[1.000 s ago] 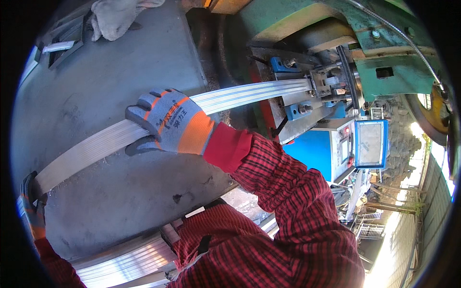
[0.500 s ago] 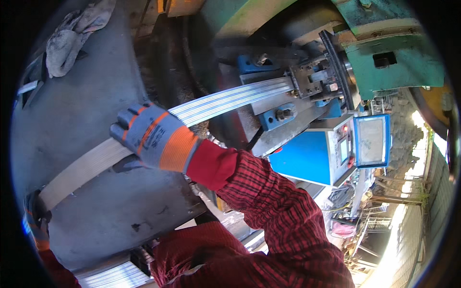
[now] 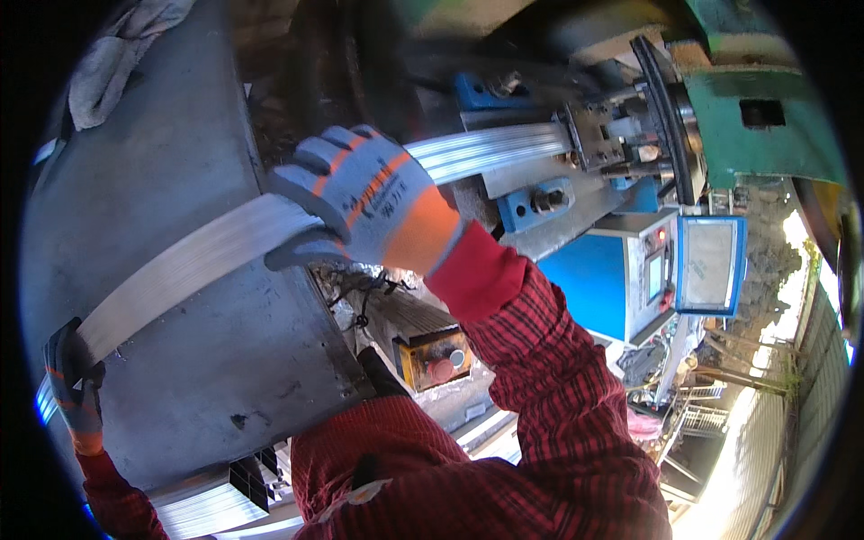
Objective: The person picks up long metal profiles, places them into a cutting machine, and operates the machine to cut the profiles. The person then removes the cut pieces and stacks them. The person also uses a hose to spray the area.
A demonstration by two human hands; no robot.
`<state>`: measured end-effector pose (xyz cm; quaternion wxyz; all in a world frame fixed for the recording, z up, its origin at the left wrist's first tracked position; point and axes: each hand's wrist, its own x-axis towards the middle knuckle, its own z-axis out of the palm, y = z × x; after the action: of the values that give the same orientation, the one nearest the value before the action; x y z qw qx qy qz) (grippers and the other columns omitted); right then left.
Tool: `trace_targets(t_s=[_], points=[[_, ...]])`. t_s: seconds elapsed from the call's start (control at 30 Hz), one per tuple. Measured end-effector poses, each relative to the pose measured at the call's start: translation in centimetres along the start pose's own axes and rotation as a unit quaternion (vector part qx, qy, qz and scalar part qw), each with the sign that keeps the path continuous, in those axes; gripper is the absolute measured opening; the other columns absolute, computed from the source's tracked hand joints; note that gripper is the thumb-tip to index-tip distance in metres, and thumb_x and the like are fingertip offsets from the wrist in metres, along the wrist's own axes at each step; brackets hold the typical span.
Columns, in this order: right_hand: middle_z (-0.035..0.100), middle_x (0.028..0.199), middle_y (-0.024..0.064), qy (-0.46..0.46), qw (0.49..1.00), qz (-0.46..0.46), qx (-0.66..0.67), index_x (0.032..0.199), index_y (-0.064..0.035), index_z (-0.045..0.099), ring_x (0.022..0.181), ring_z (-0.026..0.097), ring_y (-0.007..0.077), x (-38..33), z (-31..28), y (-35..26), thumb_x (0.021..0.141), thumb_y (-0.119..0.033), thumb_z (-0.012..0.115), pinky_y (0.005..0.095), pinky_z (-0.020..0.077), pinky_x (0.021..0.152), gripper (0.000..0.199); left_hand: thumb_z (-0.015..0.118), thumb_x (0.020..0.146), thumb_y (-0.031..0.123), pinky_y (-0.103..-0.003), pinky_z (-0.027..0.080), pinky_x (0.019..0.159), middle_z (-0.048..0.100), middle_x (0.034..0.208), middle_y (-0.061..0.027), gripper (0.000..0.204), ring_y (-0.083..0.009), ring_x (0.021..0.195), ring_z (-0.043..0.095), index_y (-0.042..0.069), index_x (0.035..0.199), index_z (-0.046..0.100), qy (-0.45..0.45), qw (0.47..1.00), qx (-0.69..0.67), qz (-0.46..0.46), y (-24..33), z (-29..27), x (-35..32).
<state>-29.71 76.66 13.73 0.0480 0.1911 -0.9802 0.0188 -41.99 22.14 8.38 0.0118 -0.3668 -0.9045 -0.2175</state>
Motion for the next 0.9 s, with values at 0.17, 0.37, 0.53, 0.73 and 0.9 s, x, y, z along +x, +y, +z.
trace_targets(t_s=[0.17, 0.37, 0.53, 0.73, 0.9], points=[[0.051, 0.125, 0.015, -0.003, 0.998, 0.034, 0.044, 0.135, -0.006, 0.046, 0.113, 0.049, 0.0311, 1.9, -0.4, -5.1, 0.08, -0.06, 0.061, 0.0483, 0.0327, 0.102, 0.078, 0.053, 0.093, 0.03, -0.036, 0.051, 0.085, 0.052, 0.128, -0.014, 0.053, -0.0264, 0.104, 0.058, 0.011, 0.14, 0.04, -0.021, 0.998, -0.007, -0.052, -1.8, 0.6, -1.3], [0.05, 0.128, 0.0176, 0.093, 0.995, -0.032, 0.021, 0.131, -0.0142, 0.051, 0.118, 0.049, 0.0383, 4.1, 6.9, -8.0, 0.091, -0.04, 0.053, 0.0509, 0.0425, 0.093, 0.047, 0.057, 0.089, 0.023, -0.04, 0.049, 0.09, 0.053, 0.129, -0.0142, 0.053, -0.0298, 0.108, 0.057, 0.012, 0.139, 0.042, -0.019, 0.998, 0.039, -0.033, 1.2, 0.6, 0.9], [0.051, 0.119, 0.0148, -0.052, 0.998, -0.006, 0.044, 0.126, -0.0127, 0.055, 0.107, 0.051, 0.0331, 1.8, 0.5, -2.4, 0.087, -0.044, 0.057, 0.0461, 0.0434, 0.089, 0.049, 0.059, 0.085, 0.018, -0.044, 0.048, 0.094, 0.053, 0.129, -0.0144, 0.055, -0.0326, 0.111, 0.056, 0.013, 0.138, 0.044, 0.004, 0.998, 0.056, 0.008, 7.6, 3.3, 4.4], [0.044, 0.138, 0.0179, -0.104, 0.982, 0.043, 0.148, 0.139, -0.0156, 0.046, 0.124, 0.045, 0.0383, -1.5, 0.7, -0.2, 0.088, -0.048, 0.053, 0.053, 0.0362, 0.104, 0.061, 0.063, 0.077, 0.009, -0.045, 0.048, 0.095, 0.054, 0.129, -0.014, 0.061, -0.034, 0.113, 0.055, 0.014, 0.136, 0.046, 0.006, 0.998, 0.051, 0.036, 11.0, 4.2, 6.6], [0.052, 0.121, 0.0126, -0.006, 0.995, 0.021, 0.102, 0.129, -0.0135, 0.053, 0.107, 0.049, 0.0303, -1.3, 0.9, -0.2, 0.082, -0.056, 0.058, 0.0457, 0.0402, 0.091, 0.064, 0.063, 0.073, 0.005, -0.046, 0.044, 0.099, 0.054, 0.128, -0.0143, 0.064, -0.0342, 0.116, 0.053, 0.014, 0.135, 0.048, -0.003, 0.999, 0.028, 0.021, 10.6, 4.3, 6.5]])
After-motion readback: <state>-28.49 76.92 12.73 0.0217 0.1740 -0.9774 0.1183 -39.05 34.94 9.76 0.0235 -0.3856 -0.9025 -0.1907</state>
